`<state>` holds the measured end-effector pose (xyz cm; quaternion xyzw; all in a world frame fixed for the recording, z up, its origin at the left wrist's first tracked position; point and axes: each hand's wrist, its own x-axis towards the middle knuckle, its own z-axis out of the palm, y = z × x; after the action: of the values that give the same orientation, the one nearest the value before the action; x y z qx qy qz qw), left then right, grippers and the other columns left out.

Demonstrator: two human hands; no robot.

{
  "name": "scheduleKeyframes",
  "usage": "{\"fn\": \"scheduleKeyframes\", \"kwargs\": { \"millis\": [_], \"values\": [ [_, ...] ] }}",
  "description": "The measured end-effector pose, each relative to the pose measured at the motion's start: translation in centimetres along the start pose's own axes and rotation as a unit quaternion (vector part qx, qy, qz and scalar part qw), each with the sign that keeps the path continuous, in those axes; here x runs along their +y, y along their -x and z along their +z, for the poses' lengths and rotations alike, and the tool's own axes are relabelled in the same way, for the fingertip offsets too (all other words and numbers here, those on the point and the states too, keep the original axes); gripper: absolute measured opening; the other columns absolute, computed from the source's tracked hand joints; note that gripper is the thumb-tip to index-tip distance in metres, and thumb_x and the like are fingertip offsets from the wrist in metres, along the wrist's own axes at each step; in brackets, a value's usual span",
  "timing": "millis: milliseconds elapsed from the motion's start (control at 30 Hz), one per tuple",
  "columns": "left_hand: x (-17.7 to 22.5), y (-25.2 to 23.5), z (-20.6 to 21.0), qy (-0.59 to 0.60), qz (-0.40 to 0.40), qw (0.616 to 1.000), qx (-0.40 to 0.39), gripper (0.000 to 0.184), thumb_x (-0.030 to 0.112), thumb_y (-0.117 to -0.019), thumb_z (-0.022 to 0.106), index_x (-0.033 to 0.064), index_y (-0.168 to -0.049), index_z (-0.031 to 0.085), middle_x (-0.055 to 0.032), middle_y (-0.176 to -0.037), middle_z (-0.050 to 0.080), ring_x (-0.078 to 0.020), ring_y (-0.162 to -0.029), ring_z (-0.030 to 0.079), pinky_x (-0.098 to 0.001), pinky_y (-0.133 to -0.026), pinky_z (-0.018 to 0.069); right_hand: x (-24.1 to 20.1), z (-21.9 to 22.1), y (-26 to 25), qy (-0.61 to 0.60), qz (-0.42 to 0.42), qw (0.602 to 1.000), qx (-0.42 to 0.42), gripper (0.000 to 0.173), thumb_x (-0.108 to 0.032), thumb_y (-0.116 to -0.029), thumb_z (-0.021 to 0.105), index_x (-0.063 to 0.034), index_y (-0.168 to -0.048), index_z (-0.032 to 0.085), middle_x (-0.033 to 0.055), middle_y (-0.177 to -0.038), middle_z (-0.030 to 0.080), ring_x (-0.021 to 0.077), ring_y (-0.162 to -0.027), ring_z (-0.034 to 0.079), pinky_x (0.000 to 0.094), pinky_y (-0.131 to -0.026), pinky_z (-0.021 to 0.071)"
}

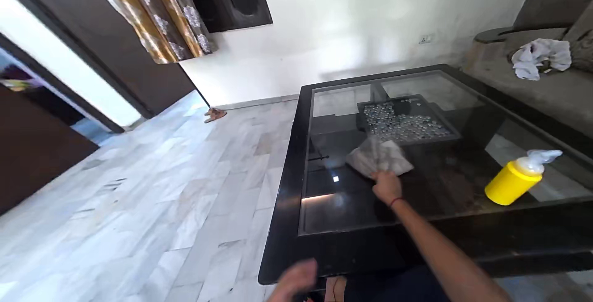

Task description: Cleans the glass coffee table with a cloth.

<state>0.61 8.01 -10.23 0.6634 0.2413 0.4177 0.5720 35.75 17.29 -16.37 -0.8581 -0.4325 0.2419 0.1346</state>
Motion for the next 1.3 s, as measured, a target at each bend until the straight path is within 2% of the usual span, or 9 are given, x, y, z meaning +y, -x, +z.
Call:
{"fn": "scheduleKeyframes", "kwargs": {
  "millis": [67, 133, 267, 433, 700, 867, 1033, 1167, 1300],
  "values": [
    [-5.4, -3.6, -1.8, -0.225, -0.115, 0.958, 0.133, 0.047, 0.024, -0.1082, 0.043, -0.0096, -0.139, 0.057, -0.0282, -0.147, 0.053, -0.0382, -0.142, 0.047, -0.0524, -0.118, 0.0366, -3.8, 2.6, 2.2, 0.004, -0.102, 0.994, -0.048, 0.046, -0.004, -0.0949, 0.06, -0.0136, -0.14, 0.066, 0.0161, -0.154, 0.053, 0.0444, -0.142, 0.044, 0.0607, -0.115, 0.0359],
    [-9.8, -6.6, -3.0, -0.367, -0.209, 0.867, 0.263, 0.051, 0.027, -0.1074, 0.05, -0.0052, -0.147, 0.052, -0.0314, -0.156, 0.044, -0.0532, -0.145, 0.038, -0.0717, -0.114, 0.0293, -6.6, 5.1, 4.3, 0.037, -0.216, 0.97, -0.103, 0.052, 0.001, -0.0938, 0.058, -0.0139, -0.143, 0.063, 0.015, -0.159, 0.048, 0.0452, -0.144, 0.041, 0.0619, -0.115, 0.0335],
    [-13.1, -10.3, -3.3, -0.45, -0.369, 0.767, 0.272, 0.061, 0.042, -0.1082, 0.05, 0.0099, -0.16, 0.038, -0.022, -0.166, 0.031, -0.0484, -0.151, 0.031, -0.0761, -0.112, 0.0259, -8.0, 6.4, 5.1, 0.087, -0.292, 0.944, -0.125, 0.051, 0.005, -0.0936, 0.055, -0.0136, -0.14, 0.066, 0.0113, -0.161, 0.047, 0.0439, -0.145, 0.041, 0.0617, -0.113, 0.035],
    [-14.4, -11.7, -3.1, -0.513, -0.423, 0.709, 0.234, 0.063, 0.05, -0.1095, 0.039, 0.0165, -0.163, 0.033, -0.0217, -0.153, 0.05, -0.0444, -0.14, 0.048, -0.0685, -0.109, 0.0369, -0.4, 1.2, 1.1, 0.098, -0.107, 0.989, -0.011, 0.049, -0.003, -0.0975, 0.054, -0.0191, -0.142, 0.065, 0.0096, -0.158, 0.05, 0.0422, -0.141, 0.047, 0.0582, -0.111, 0.04],
    [-15.3, -11.8, -2.8, -0.558, -0.407, 0.681, 0.243, 0.063, 0.049, -0.1101, 0.037, 0.0122, -0.161, 0.036, -0.0254, -0.146, 0.055, -0.0459, -0.134, 0.054, -0.0653, -0.105, 0.0419, 7.7, -2.1, -0.5, -0.038, 0.201, 0.965, 0.162, 0.038, -0.012, -0.0996, 0.062, -0.0086, -0.137, 0.066, 0.0247, -0.149, 0.053, 0.0495, -0.142, 0.043, 0.065, -0.107, 0.0407],
    [-15.0, -12.0, -3.0, -0.552, -0.425, 0.677, 0.236, 0.064, 0.051, -0.1096, 0.036, 0.0138, -0.162, 0.035, -0.0228, -0.148, 0.055, -0.0432, -0.136, 0.053, -0.0629, -0.108, 0.041, -2.3, 2.4, 1.7, -0.021, 0.122, 0.989, 0.085, 0.047, -0.014, -0.0981, 0.061, -0.0126, -0.145, 0.061, 0.0217, -0.157, 0.045, 0.0458, -0.141, 0.045, 0.0581, -0.11, 0.0419],
    [-15.0, -12.0, -2.8, -0.55, -0.418, 0.684, 0.233, 0.063, 0.049, -0.1102, 0.037, 0.0126, -0.162, 0.036, -0.0244, -0.148, 0.054, -0.0446, -0.136, 0.052, -0.0631, -0.108, 0.0404, -11.3, 8.8, 7.3, 0.007, -0.113, 0.992, -0.064, 0.058, -0.004, -0.0947, 0.06, -0.0152, -0.151, 0.055, 0.0194, -0.164, 0.038, 0.0446, -0.147, 0.038, 0.0576, -0.115, 0.0388],
    [-14.9, -12.0, -2.7, -0.55, -0.425, 0.681, 0.232, 0.06, 0.044, -0.1102, 0.038, 0.0122, -0.162, 0.035, -0.0237, -0.15, 0.052, -0.0432, -0.138, 0.051, -0.0627, -0.109, 0.04, -11.2, 9.0, 9.2, 0.064, -0.262, 0.95, -0.158, 0.058, 0.005, -0.0932, 0.058, -0.0141, -0.149, 0.058, 0.016, -0.165, 0.038, 0.046, -0.146, 0.038, 0.0617, -0.113, 0.0357],
    [-14.9, -12.0, -2.6, -0.554, -0.419, 0.682, 0.23, 0.062, 0.048, -0.1105, 0.036, 0.0124, -0.161, 0.035, -0.0237, -0.149, 0.053, -0.0437, -0.137, 0.052, -0.0625, -0.107, 0.0419, -5.1, 4.1, 7.5, 0.084, -0.185, 0.97, -0.134, 0.055, 0.007, -0.0981, 0.047, -0.018, -0.145, 0.062, 0.0089, -0.163, 0.044, 0.0444, -0.144, 0.042, 0.0608, -0.113, 0.0362]
  ]
}}
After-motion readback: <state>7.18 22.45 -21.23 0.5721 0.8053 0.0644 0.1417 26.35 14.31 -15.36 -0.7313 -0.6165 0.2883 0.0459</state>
